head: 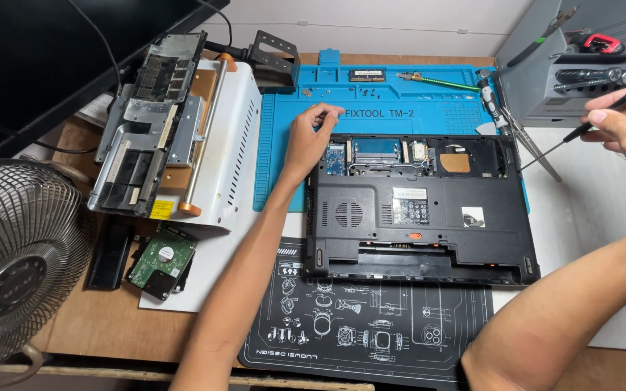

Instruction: Disassembling a laptop to remove internal components using a screwdriver and manual manipulation.

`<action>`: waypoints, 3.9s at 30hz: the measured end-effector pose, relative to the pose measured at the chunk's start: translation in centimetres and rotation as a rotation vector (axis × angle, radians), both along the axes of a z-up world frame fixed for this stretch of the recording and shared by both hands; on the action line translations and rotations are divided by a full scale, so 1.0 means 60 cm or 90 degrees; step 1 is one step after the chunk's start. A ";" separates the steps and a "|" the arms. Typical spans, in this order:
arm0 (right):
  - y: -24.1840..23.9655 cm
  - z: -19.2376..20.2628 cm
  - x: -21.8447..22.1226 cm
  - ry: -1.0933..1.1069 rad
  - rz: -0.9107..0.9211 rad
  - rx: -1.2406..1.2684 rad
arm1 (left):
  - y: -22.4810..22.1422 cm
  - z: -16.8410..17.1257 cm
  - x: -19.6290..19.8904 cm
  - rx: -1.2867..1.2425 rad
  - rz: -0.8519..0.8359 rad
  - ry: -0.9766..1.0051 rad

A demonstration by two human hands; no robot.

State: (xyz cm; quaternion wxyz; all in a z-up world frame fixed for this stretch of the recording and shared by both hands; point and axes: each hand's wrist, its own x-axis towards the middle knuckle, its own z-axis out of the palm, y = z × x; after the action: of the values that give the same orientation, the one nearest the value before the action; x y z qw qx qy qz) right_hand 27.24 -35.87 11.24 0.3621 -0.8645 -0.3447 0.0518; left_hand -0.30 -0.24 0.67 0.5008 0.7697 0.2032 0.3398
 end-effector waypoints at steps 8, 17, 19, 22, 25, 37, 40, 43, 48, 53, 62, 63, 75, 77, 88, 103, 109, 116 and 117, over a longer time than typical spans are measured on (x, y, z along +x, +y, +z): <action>-0.008 -0.024 0.033 0.009 -0.015 0.020 | 0.004 0.006 -0.006 -0.057 0.002 0.008; -0.004 -0.039 0.050 0.015 -0.013 0.016 | 0.006 0.003 -0.003 -0.071 -0.002 0.007; -0.007 -0.048 0.058 0.020 -0.019 0.016 | 0.007 -0.001 -0.002 -0.066 0.000 0.008; -0.003 -0.044 0.053 0.018 -0.019 0.026 | 0.008 -0.003 -0.002 -0.065 -0.007 0.011; 0.002 -0.036 0.045 0.029 -0.022 0.010 | 0.009 -0.003 -0.001 -0.066 -0.007 0.009; 0.001 -0.039 0.048 0.034 -0.028 -0.005 | 0.003 0.003 -0.003 -0.056 -0.008 0.007; 0.005 -0.033 0.035 0.014 -0.020 0.010 | 0.002 0.003 -0.004 -0.049 -0.003 0.016; 0.006 -0.033 0.031 0.006 -0.015 0.025 | 0.002 0.003 -0.002 -0.040 -0.011 0.004; 0.016 -0.024 0.019 -0.014 -0.047 0.038 | 0.001 0.003 -0.003 -0.032 -0.004 0.016; 0.044 -0.017 0.004 -0.054 0.016 0.132 | 0.000 0.004 -0.003 -0.043 0.002 0.022; 0.120 0.078 -0.127 -0.129 0.182 0.176 | 0.000 0.006 -0.003 -0.053 0.001 0.019; 0.128 0.089 -0.142 -0.133 0.187 0.164 | 0.002 0.004 -0.003 -0.052 0.001 0.015; 0.202 0.115 -0.219 -0.225 0.215 0.220 | 0.006 -0.001 -0.004 -0.051 -0.001 -0.046; 0.219 0.108 -0.222 -0.227 0.215 0.241 | 0.007 -0.002 -0.004 -0.046 -0.001 -0.046; 0.222 0.090 -0.197 -0.244 0.201 0.191 | 0.005 0.003 -0.005 -0.054 -0.004 -0.020; 0.211 0.085 -0.184 -0.201 0.189 0.160 | 0.002 0.008 -0.006 -0.073 -0.005 0.003; 0.210 0.090 -0.186 -0.157 0.178 0.154 | 0.006 0.005 -0.007 -0.051 0.000 -0.018; 0.206 0.101 -0.197 -0.150 0.178 0.102 | 0.004 0.007 -0.007 -0.066 -0.002 -0.018; 0.206 0.103 -0.199 -0.148 0.173 0.083 | 0.004 0.006 -0.006 -0.066 0.000 -0.018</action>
State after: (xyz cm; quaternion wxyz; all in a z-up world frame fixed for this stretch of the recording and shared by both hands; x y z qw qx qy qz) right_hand 15.30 -23.53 17.40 0.3647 -0.7848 -0.5005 -0.0222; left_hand -0.67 0.02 1.01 0.5427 0.7380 0.2134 0.3397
